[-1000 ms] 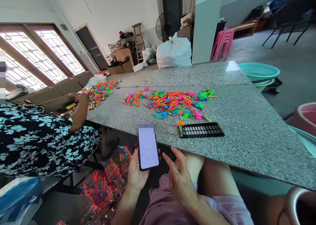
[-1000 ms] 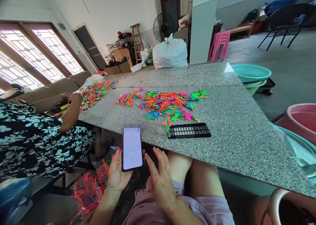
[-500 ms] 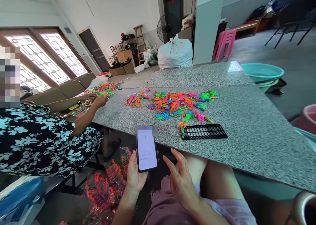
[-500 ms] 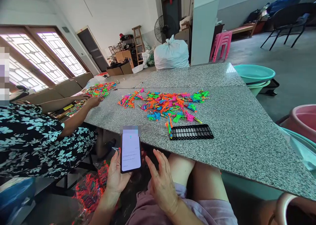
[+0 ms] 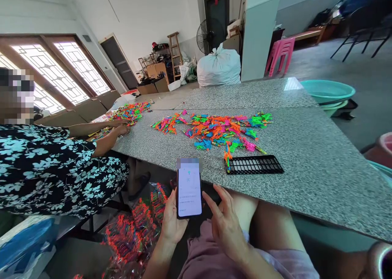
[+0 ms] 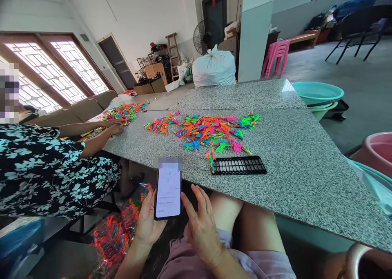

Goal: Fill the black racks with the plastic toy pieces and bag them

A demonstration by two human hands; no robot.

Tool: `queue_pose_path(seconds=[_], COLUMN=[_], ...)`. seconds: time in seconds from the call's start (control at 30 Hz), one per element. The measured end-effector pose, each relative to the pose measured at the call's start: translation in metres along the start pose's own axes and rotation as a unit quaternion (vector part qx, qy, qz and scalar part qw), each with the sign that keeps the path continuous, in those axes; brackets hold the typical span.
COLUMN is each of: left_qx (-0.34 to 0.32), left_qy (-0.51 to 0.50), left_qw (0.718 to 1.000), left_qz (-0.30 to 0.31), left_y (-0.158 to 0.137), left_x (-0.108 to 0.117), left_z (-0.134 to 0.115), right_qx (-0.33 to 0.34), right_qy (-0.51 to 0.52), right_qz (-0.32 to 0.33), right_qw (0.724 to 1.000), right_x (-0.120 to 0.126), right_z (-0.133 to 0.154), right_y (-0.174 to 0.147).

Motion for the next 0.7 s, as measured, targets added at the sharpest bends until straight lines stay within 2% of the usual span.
queue_pose_path(seconds=[0.13,0.3,0.7], left_qx=[0.025,0.035,0.038], left_qy=[0.013,0.027,0.011], left_qw=[0.999,0.999,0.999], left_qz=[0.037,0.022,-0.019], left_y=[-0.004,-0.010,-0.009], left_x=[-0.002,-0.003,0.002], left_z=[0.005,0.008,0.012], right_qx=[-0.003,-0.014,-0.016], right_qy=[-0.008,-0.019,-0.045], right_qz=[-0.023,-0.020,-0.003], right_qw=[1.000,1.000,0.999], right_x=[0.009,0.014,0.004], right_z=[-0.008,-0.014,-0.015], right_y=[0.024,0.052,0.056])
Point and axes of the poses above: each hand's wrist, its own y-axis towards the middle knuckle, its own x-axis out of the back of the hand, z = x × y, the point moved 2 cm from there along y, towards the middle knuckle, and after that the axes turned 6 degrees about y, right-handed, at the moved point
